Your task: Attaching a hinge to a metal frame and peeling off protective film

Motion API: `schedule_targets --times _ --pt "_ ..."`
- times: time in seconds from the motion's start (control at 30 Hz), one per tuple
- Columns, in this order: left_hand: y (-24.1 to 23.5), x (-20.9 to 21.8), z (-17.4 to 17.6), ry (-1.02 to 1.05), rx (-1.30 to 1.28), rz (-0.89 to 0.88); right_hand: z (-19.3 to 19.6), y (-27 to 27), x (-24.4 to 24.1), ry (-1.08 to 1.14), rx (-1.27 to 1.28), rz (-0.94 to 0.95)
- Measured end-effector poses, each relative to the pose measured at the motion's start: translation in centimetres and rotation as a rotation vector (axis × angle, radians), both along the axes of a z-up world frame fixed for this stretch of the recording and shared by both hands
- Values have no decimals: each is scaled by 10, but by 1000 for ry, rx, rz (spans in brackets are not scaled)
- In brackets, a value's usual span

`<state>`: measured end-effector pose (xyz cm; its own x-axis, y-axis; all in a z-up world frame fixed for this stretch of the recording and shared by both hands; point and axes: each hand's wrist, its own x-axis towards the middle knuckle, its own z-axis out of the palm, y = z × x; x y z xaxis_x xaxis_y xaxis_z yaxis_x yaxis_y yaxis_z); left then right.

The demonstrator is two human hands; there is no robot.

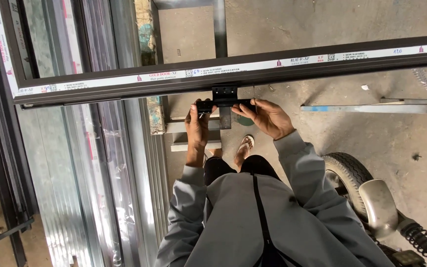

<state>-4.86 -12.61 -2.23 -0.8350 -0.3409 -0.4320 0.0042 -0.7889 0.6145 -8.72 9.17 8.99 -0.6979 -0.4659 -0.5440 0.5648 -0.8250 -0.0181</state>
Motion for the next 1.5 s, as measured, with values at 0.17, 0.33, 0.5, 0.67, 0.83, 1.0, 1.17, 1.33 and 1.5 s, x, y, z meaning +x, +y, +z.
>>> schedule_targets --times 0.17,0.33,0.5,0.67,0.83,1.0,1.17,1.33,1.5 --pt "1 -6 -6 35 83 16 -10 2 -12 64 19 47" --pt "-2 -6 -19 113 106 -54 -23 2 -9 160 91 66" --pt "-2 -9 -34 202 62 -96 -36 -1 -3 265 171 79" --pt "-2 -14 -43 245 105 -89 -25 -3 -4 284 215 112" --pt "0 -13 -56 204 41 -121 -49 4 -1 272 184 85" --pt "-3 -10 -33 86 17 -135 -16 2 -2 249 170 85" --pt "-5 -11 -9 60 70 -111 2 4 -10 239 219 121" --pt "3 -20 -31 104 145 -52 -9 -3 -12 236 196 99" --pt "14 -25 -44 190 135 44 -44 0 -16 328 217 115"
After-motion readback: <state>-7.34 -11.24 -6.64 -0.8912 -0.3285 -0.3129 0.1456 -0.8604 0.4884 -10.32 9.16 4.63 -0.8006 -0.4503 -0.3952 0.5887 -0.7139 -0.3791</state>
